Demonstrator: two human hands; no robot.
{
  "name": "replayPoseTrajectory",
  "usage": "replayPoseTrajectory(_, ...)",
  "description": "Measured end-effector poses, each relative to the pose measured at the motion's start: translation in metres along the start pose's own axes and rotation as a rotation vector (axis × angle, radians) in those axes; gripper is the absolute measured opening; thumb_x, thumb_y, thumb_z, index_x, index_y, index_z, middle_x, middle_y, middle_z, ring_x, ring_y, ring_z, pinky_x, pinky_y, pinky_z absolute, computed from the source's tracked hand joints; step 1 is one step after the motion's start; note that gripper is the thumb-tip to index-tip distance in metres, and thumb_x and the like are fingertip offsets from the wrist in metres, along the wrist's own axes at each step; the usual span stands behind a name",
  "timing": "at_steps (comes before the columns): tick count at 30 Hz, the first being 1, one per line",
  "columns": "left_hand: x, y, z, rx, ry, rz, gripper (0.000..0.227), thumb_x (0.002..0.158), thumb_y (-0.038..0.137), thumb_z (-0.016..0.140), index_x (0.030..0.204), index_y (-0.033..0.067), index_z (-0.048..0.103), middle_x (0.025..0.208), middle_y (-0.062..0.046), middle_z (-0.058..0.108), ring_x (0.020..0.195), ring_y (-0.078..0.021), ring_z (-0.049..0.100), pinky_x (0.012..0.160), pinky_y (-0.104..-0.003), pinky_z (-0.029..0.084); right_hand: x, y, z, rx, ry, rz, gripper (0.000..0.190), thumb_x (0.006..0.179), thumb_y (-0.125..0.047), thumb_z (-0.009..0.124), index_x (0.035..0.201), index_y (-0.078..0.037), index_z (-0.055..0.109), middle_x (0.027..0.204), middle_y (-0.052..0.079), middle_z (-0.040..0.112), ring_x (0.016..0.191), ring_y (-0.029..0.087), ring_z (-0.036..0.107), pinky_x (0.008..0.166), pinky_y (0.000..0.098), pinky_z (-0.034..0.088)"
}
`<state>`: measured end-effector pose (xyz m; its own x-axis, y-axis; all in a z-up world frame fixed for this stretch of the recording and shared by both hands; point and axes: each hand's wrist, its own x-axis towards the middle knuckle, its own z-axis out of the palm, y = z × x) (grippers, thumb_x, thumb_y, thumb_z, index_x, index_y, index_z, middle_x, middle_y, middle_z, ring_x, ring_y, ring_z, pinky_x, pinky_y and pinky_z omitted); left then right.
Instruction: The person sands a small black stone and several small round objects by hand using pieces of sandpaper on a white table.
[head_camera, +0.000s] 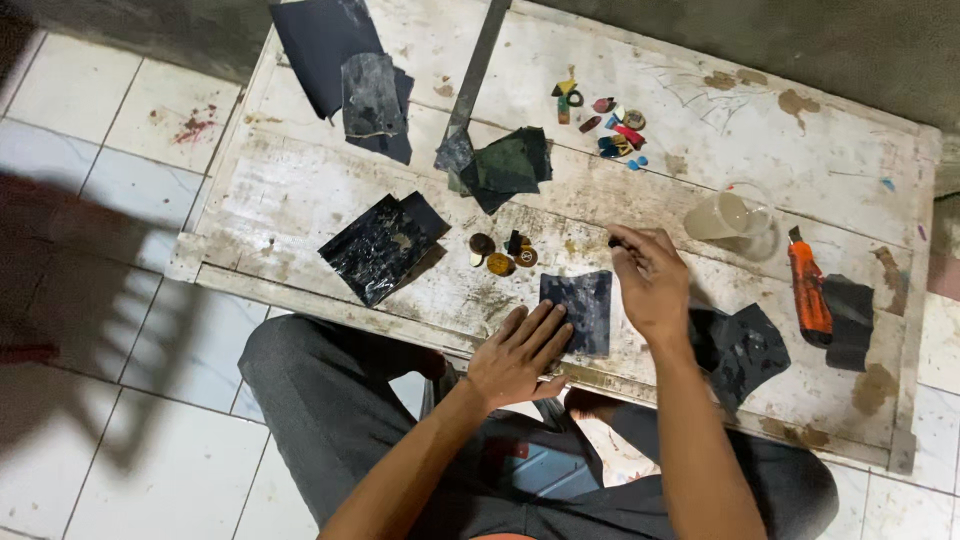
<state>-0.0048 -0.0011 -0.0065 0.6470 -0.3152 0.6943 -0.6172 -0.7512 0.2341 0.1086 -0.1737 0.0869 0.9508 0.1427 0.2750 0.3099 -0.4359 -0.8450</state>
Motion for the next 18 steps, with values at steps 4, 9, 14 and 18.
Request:
replayPoseTrajectory(4,-0.001,-0.002,0.005,0.016,-0.003,-0.006,0.059,0.094,0.051,0.043,0.13,0.0076,0.06,0.13,-0.018,0.062,0.122,-0.0337,0.061,0.098,-0.046,0.047,0.005,-0.011,0.031,0.095,-0.202,0.014,0.028,0.091,0.003,0.061,0.115,-0.006,0.072,0.103,0.013,0.065,0.1,0.025,0.067,0.087,0.037,0.054)
replayPoseTrajectory(9,-0.014,-0.005,0.021,0.039,0.047,0.007,0.057,0.096,0.051,0.038,0.125,0.0089,0.063,0.125,-0.015,0.063,0.117,-0.0327,0.063,0.097,-0.045,0.047,0.019,0.031,0.128,-0.176,-0.169,-0.363,0.034,0.086,0.001,0.061,0.109,-0.021,0.073,0.108,0.0,0.069,0.107,0.028,0.064,0.079,0.0458,0.055)
replayPoseTrajectory(14,-0.021,-0.003,0.024,0.014,0.045,0.004,0.046,0.096,0.048,0.039,0.108,0.0126,0.065,0.106,-0.01,0.063,0.101,-0.0288,0.065,0.089,-0.043,0.048,0.005,0.006,0.136,-0.157,-0.321,-0.527,0.028,0.1,-0.021,0.051,0.121,-0.009,0.065,0.126,0.022,0.061,0.118,0.046,0.052,0.092,0.0548,0.046)
replayPoseTrajectory(18,-0.014,-0.002,0.02,0.014,0.037,-0.01,0.045,0.097,0.049,0.039,0.105,0.0127,0.065,0.102,-0.009,0.063,0.098,-0.0274,0.065,0.09,-0.041,0.048,0.008,0.044,0.138,-0.372,-0.318,-0.749,0.033,0.1,-0.04,0.055,0.119,-0.017,0.069,0.13,0.011,0.062,0.123,0.041,0.052,0.091,0.0518,0.048)
